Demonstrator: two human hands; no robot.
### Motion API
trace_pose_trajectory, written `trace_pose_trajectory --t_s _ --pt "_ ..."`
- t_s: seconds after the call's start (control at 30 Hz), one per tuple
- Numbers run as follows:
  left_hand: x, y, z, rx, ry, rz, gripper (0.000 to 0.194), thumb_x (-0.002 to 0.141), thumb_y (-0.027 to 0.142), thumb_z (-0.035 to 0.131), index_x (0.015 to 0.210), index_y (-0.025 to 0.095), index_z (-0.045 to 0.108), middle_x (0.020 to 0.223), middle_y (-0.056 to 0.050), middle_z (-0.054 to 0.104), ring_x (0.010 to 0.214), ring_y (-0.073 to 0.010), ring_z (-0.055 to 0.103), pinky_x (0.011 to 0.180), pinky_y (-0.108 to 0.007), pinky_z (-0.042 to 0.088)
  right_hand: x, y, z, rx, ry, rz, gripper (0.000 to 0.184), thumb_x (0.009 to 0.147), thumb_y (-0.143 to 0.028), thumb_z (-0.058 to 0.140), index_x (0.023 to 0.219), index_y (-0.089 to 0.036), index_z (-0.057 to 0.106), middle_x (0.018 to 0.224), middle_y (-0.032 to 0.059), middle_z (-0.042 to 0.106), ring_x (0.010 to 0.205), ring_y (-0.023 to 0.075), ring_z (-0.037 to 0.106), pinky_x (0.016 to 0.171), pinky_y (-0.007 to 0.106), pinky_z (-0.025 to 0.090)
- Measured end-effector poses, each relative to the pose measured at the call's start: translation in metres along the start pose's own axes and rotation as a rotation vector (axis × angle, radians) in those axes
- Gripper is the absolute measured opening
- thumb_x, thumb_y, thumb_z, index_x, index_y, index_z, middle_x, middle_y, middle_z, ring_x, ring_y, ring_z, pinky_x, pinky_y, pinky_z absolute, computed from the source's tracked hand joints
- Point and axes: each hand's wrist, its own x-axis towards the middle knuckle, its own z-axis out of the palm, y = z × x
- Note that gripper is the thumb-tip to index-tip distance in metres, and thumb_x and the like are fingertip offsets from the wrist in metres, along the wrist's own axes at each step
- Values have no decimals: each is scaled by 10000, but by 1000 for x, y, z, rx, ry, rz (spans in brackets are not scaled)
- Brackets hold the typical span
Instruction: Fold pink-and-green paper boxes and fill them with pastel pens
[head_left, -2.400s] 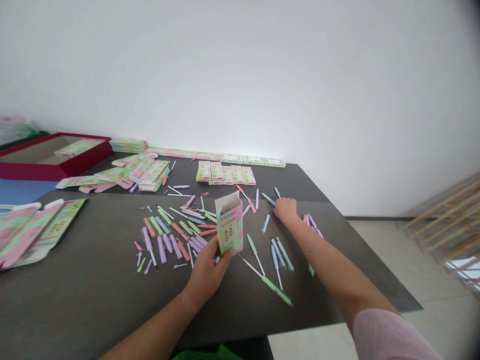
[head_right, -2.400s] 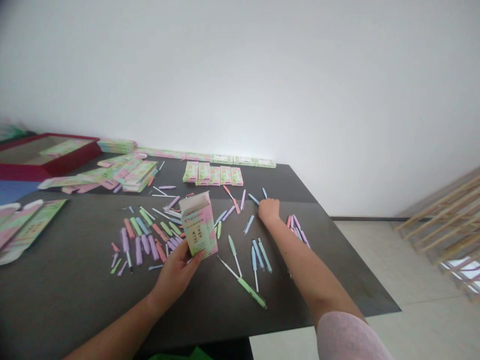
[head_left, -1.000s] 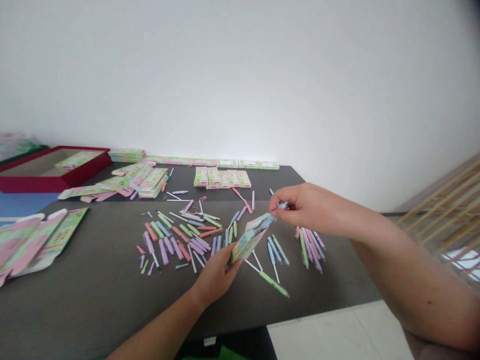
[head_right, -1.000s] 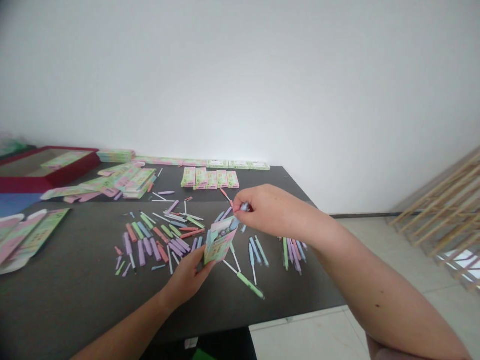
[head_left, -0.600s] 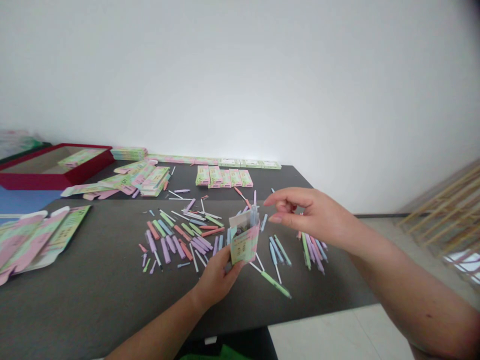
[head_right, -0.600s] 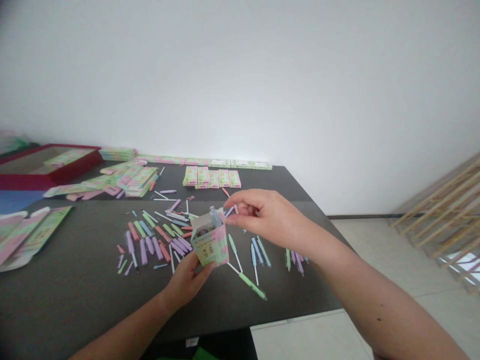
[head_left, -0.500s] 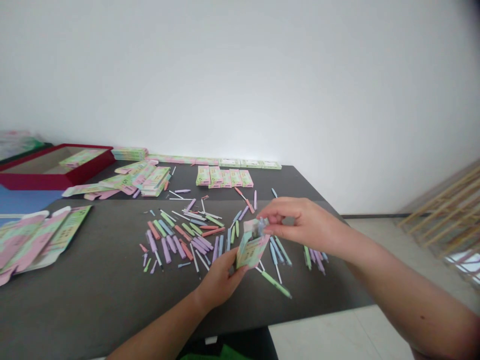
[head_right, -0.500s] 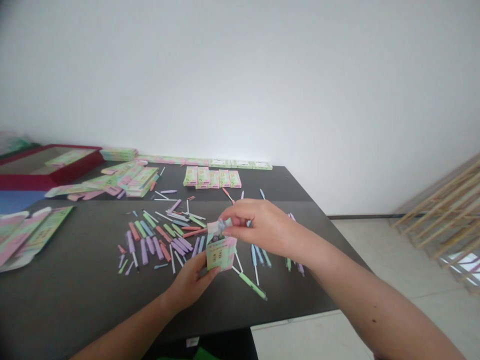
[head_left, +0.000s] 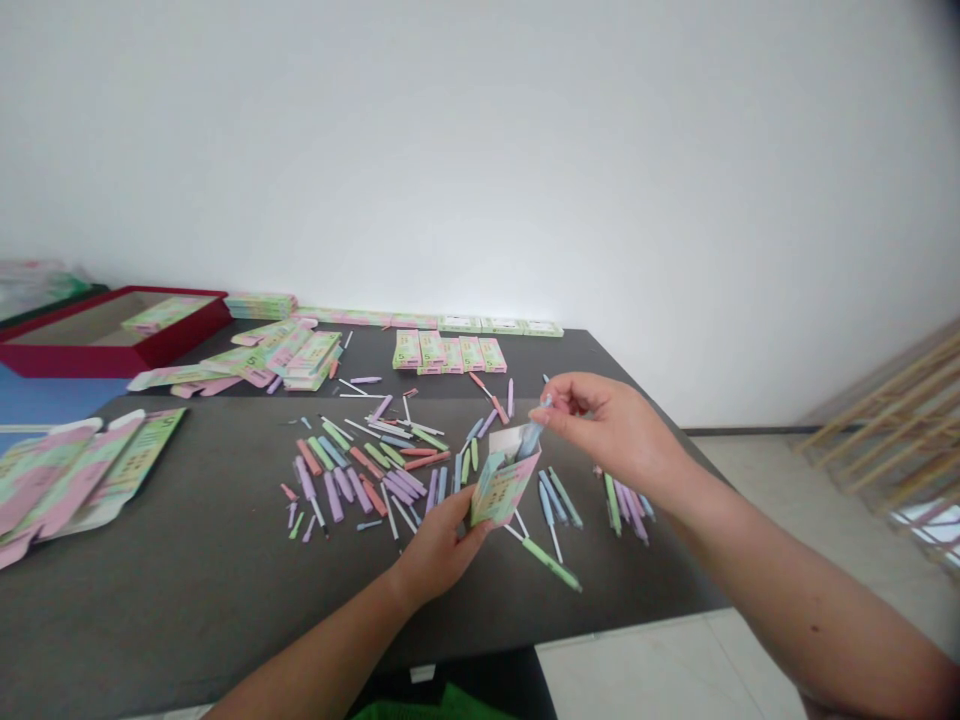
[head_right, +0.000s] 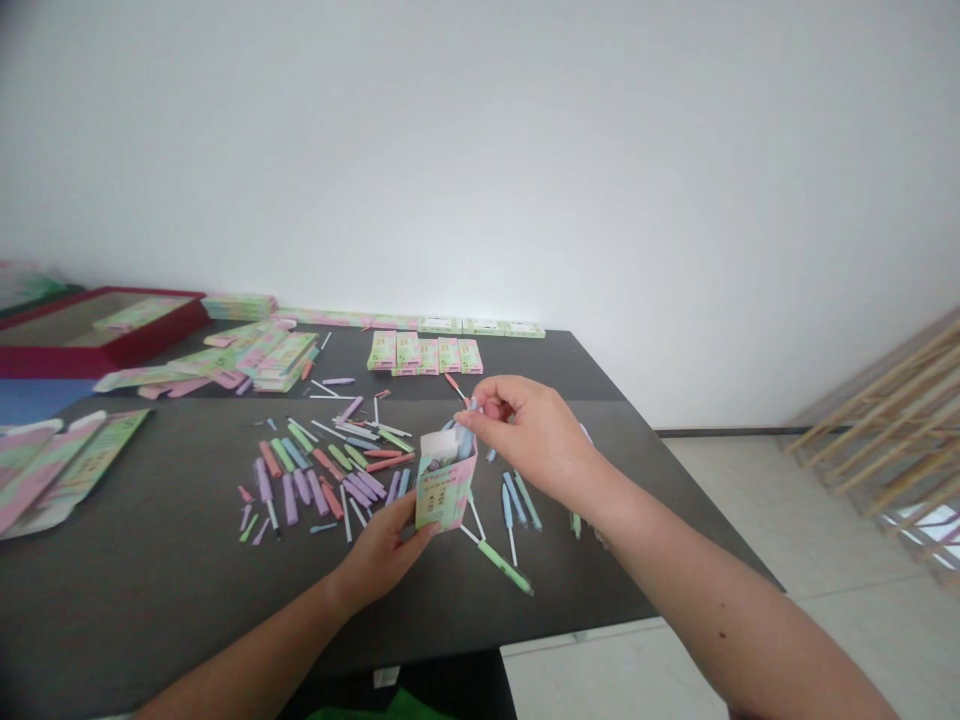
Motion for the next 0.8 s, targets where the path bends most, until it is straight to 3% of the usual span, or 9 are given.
trace_pose_trajectory --t_s 0.2,0.43,0.57,0.67,0.8 --pt "0 -1 -1 8 27 -20 301 879 242 521 1162 162 584 1141 -101 668 1048 -235 629 935 -349 483 -6 7 6 -146 -137 -249 127 815 -295 687 824 -183 628 804 -6 586 756 120 523 688 244 361" --pt "-1 1 -3 -88 66 -8 252 880 250 529 1100 171 620 1089 -88 683 1009 -235 638 907 -339 493 -11 8 -2 -51 130 -347 136 878 -294 622 965 -198 662 847 24 584 772 139 542 714 275 407" --pt "-2 0 -2 -233 29 -36 280 881 263 544 1139 169 597 1134 -93 667 1050 -239 626 945 -349 477 -11 20 1 28 163 -286 206 875 -314 614 1044 -197 639 920 42 593 834 154 556 774 301 453" --pt "-2 1 1 -381 -17 -76 297 873 292 576 1139 162 590 1123 -93 667 1041 -241 623 939 -354 476 -17 39 24 218 63 -109 444 819 -380 672 1215 -216 556 1118 75 597 988 195 573 910 376 462" --pt "-3 4 4 -600 -93 -118 406 845 340 627 1210 171 565 1168 -90 654 1064 -255 608 911 -357 480 -38 56 73 681 -264 44 675 788 -381 711 1370 -247 397 1284 88 562 1166 225 550 1019 417 428"
